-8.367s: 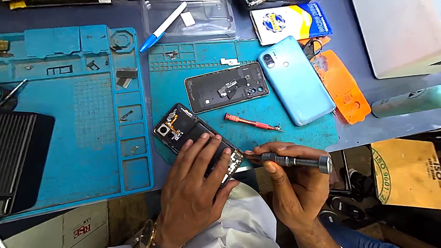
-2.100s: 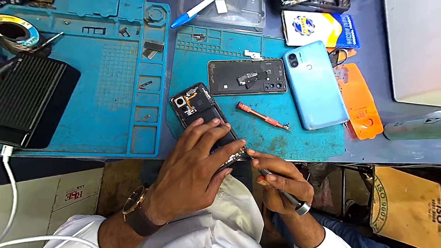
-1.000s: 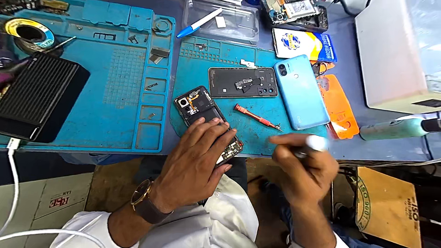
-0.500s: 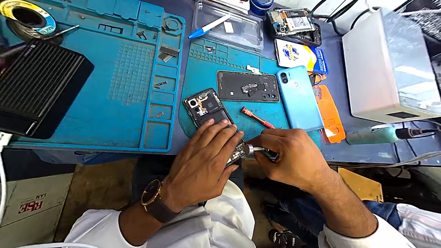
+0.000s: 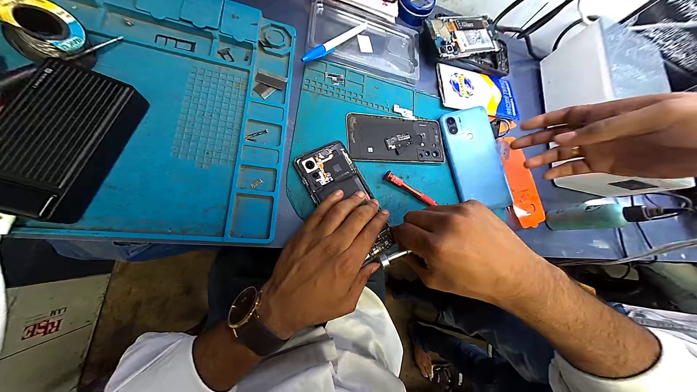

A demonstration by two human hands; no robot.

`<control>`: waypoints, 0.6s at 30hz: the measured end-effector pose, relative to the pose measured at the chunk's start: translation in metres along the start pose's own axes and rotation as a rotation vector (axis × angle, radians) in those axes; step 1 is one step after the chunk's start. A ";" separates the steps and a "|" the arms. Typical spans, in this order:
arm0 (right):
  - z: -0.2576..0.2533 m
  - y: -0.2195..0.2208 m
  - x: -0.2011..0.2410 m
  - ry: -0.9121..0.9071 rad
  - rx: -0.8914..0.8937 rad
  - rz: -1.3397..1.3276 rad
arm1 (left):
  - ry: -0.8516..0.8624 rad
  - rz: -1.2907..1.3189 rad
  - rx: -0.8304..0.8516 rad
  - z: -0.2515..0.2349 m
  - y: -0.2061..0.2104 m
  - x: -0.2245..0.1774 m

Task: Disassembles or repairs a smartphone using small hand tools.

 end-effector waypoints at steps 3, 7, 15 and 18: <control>-0.072 -0.050 0.027 0.137 0.244 -0.038 | 0.004 0.007 -0.003 -0.001 0.000 0.000; -0.072 -0.052 0.033 0.136 0.161 0.018 | 0.009 0.011 -0.010 0.000 -0.001 0.001; -0.058 -0.056 0.007 0.249 0.076 -0.050 | 0.013 0.000 -0.001 0.000 -0.001 0.000; -0.040 -0.078 -0.021 0.423 -0.038 -0.157 | 0.018 0.002 -0.001 0.001 -0.001 0.000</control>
Point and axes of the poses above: each hand's wrist, its own z-axis away from the middle knuckle, its own y-axis out of the palm, x = y × z, the point moved 10 cm from there along -z, towards the middle knuckle, and after that the axes turned 11 degrees about x, right-handed, at the moved point
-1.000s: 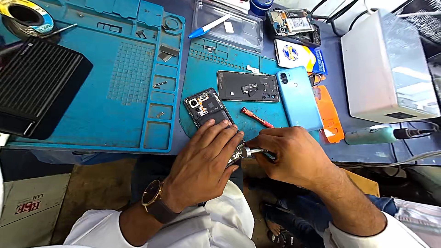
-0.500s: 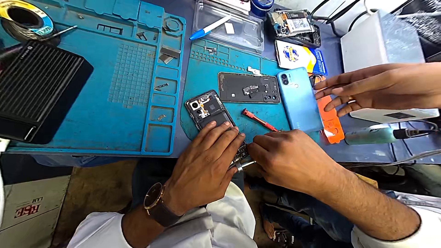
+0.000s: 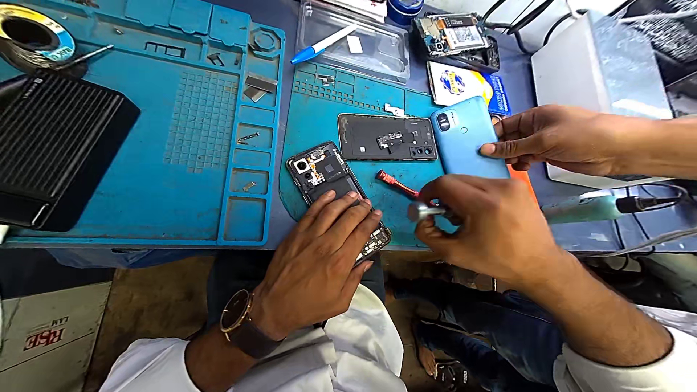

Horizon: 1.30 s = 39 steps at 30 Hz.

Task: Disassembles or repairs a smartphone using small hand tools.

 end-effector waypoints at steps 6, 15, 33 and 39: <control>0.014 -0.023 -0.022 0.546 0.137 -0.496 | 0.003 -0.018 -0.020 0.001 0.000 0.000; 0.093 0.032 -0.077 0.578 -0.277 -0.538 | 0.013 -0.024 -0.052 0.003 0.001 0.002; 0.141 0.025 -0.169 1.005 -0.203 -0.404 | -0.004 -0.083 -0.115 0.005 0.004 0.007; 0.105 0.028 -0.162 0.890 -0.167 -0.299 | -0.001 -0.098 -0.114 0.005 0.005 0.006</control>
Point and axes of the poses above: each hand's wrist, its own z-axis away from the middle knuckle, its own y-axis out of the palm, x = y × z, the point moved 10 cm from there along -z, towards the middle knuckle, and after that the axes turned 11 degrees about x, right-handed, at the moved point
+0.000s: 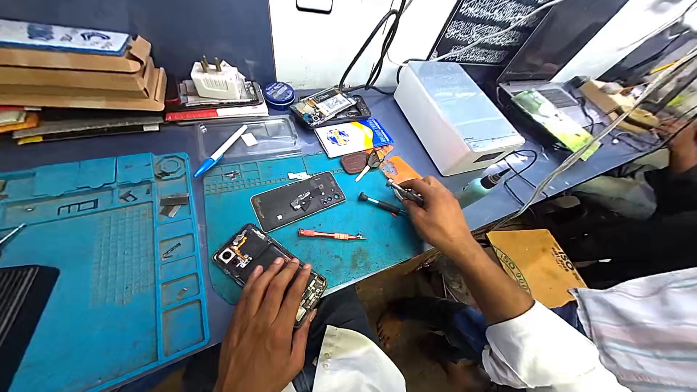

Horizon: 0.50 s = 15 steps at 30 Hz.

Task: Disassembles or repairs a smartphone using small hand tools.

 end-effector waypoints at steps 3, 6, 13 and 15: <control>-0.011 0.006 0.011 -0.055 -0.023 0.023 | 0.005 -0.019 -0.011 0.000 0.000 0.000; -0.017 0.011 0.015 -0.107 -0.066 0.104 | 0.006 -0.018 -0.005 0.001 0.001 0.001; 0.046 -0.023 0.092 -0.481 -0.209 -0.205 | 0.004 -0.012 -0.015 0.001 0.000 -0.001; 0.085 -0.029 0.146 -0.718 -0.113 -0.313 | 0.000 -0.012 -0.012 0.001 0.000 -0.002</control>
Point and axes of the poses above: each hand's wrist, its own z-axis away from the middle knuckle, its own y-axis out of the palm, x = y × z, the point moved 10 cm from there along -z, towards the middle knuckle, and after that the axes turned 11 degrees about x, right-handed, at the moved point
